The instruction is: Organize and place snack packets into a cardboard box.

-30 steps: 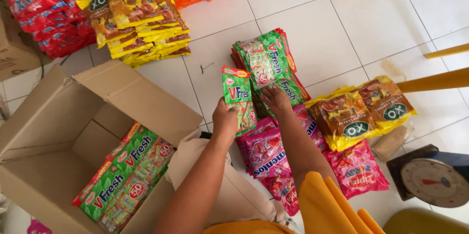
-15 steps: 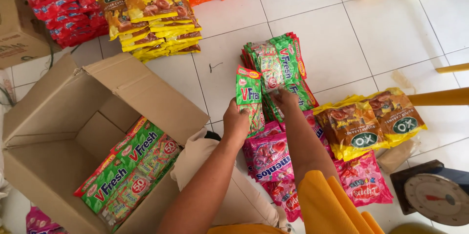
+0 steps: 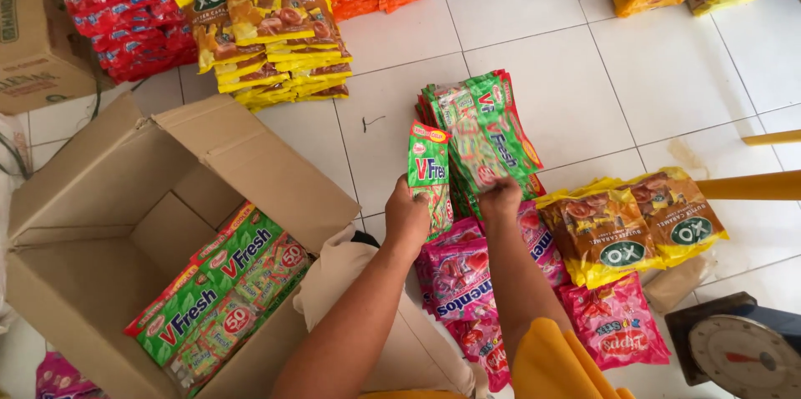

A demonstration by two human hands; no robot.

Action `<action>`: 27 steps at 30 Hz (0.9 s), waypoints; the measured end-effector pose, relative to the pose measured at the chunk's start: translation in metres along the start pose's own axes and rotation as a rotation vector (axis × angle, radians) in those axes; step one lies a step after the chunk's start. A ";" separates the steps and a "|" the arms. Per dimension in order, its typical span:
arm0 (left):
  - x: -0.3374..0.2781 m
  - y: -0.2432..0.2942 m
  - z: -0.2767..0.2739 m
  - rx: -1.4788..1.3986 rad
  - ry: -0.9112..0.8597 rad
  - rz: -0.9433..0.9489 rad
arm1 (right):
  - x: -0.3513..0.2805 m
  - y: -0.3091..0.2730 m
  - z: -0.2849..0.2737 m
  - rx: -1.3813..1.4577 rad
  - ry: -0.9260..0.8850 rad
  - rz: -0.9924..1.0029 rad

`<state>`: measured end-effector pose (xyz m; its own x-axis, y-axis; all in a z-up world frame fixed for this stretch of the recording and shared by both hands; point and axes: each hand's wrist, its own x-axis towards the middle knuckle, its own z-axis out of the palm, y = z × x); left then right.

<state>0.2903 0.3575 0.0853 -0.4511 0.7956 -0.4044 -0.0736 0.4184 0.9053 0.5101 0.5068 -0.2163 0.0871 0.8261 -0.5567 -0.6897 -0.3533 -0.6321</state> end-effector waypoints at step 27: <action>-0.029 0.039 -0.156 -0.559 -0.022 0.328 | -0.242 -0.110 0.157 -0.273 -0.702 -0.002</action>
<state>0.1619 0.2827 0.1521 -0.5111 0.8546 -0.0921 -0.3896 -0.1348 0.9111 0.4515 0.4149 0.0723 -0.4533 0.8805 -0.1386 -0.4792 -0.3718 -0.7951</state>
